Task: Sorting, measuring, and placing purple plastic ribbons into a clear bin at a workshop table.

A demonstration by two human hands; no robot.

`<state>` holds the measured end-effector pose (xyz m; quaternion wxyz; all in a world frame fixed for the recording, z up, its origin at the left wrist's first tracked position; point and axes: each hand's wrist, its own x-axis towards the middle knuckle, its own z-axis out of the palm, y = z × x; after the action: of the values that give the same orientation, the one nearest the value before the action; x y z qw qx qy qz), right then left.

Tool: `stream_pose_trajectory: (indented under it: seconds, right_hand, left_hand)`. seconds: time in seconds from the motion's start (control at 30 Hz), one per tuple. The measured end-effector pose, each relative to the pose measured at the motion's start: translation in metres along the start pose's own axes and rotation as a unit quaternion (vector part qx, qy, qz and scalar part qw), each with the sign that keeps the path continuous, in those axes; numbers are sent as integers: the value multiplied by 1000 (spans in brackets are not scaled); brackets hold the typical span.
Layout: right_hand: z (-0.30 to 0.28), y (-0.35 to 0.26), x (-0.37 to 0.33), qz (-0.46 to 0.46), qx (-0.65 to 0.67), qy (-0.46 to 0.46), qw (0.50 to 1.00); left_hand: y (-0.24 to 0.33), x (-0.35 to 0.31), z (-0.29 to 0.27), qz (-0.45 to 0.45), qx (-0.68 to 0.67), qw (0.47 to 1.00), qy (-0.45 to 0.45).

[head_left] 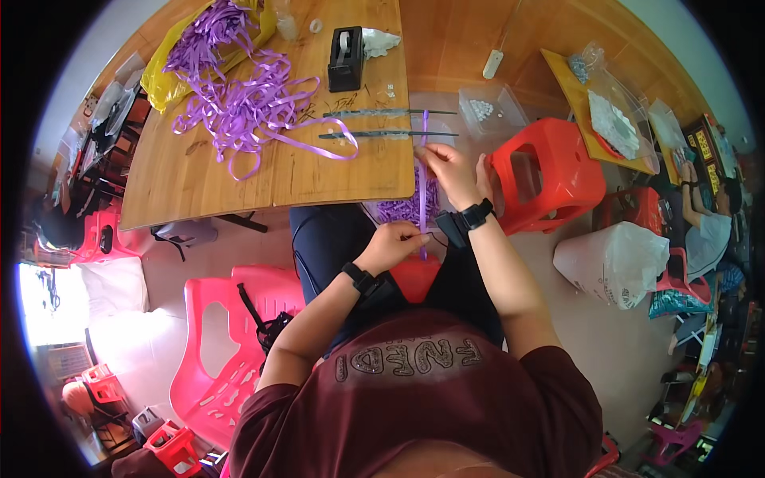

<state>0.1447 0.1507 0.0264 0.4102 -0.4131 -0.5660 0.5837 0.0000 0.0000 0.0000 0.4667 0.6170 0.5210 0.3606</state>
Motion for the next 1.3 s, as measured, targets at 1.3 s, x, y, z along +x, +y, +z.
stream_pose_trajectory:
  seconds: [1.3]
  right_hand:
    - [6, -16, 47, 2, 154, 8, 988]
  left_hand:
    - [7, 3, 3, -51, -104, 993, -34]
